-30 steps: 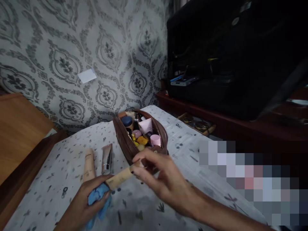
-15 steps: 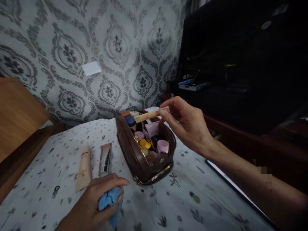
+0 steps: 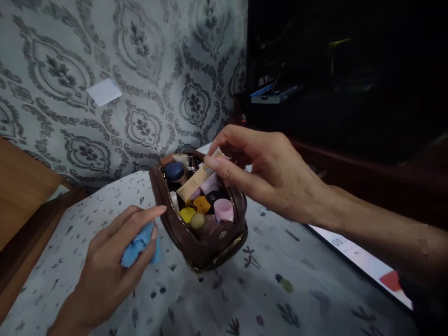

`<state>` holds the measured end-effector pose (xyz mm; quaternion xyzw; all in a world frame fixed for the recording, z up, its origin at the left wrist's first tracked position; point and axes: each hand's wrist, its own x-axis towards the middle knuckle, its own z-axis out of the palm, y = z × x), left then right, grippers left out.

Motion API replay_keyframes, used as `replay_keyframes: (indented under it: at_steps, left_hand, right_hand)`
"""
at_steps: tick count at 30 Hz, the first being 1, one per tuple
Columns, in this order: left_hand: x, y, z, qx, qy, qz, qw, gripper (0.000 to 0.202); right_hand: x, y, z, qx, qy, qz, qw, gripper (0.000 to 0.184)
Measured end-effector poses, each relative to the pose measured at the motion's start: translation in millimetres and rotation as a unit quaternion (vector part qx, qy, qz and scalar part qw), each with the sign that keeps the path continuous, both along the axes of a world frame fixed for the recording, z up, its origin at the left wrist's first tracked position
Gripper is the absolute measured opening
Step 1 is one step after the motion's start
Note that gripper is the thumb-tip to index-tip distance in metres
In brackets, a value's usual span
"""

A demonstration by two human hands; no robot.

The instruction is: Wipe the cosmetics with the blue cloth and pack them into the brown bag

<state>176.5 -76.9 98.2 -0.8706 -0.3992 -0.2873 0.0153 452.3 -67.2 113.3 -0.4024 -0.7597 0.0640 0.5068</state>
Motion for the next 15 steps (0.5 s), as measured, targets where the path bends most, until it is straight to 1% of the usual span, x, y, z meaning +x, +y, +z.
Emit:
replay_keyframes:
  at_steps: [4,6,9,12,15]
  left_hand:
    - [6,5,4.0,-0.012,0.010,-0.013,1.000,0.025]
    - [11,7,8.7,-0.018,0.014,0.001,1.000,0.023]
    - [22,12,19.7,-0.001,0.022,0.018,1.000,0.022]
    - [37,22,33.1,0.009,0.062,0.003,0.998,0.028]
    - [51,35,44.5,-0.012,0.121,-0.016,0.992,0.031]
  right_hand:
    - [5,5,-5.7,-0.028,-0.018,0.025,0.999,0.041]
    - [6,7,-5.6,-0.028,-0.014,0.035,0.999,0.037]
    - [7,7,-0.1,-0.023,0.010,0.043,0.999,0.025]
    - [7,2,9.2,-0.012,0.026,0.015,0.999,0.016]
    - [8,-3,16.6,0.019,0.031,-0.027,0.999,0.018]
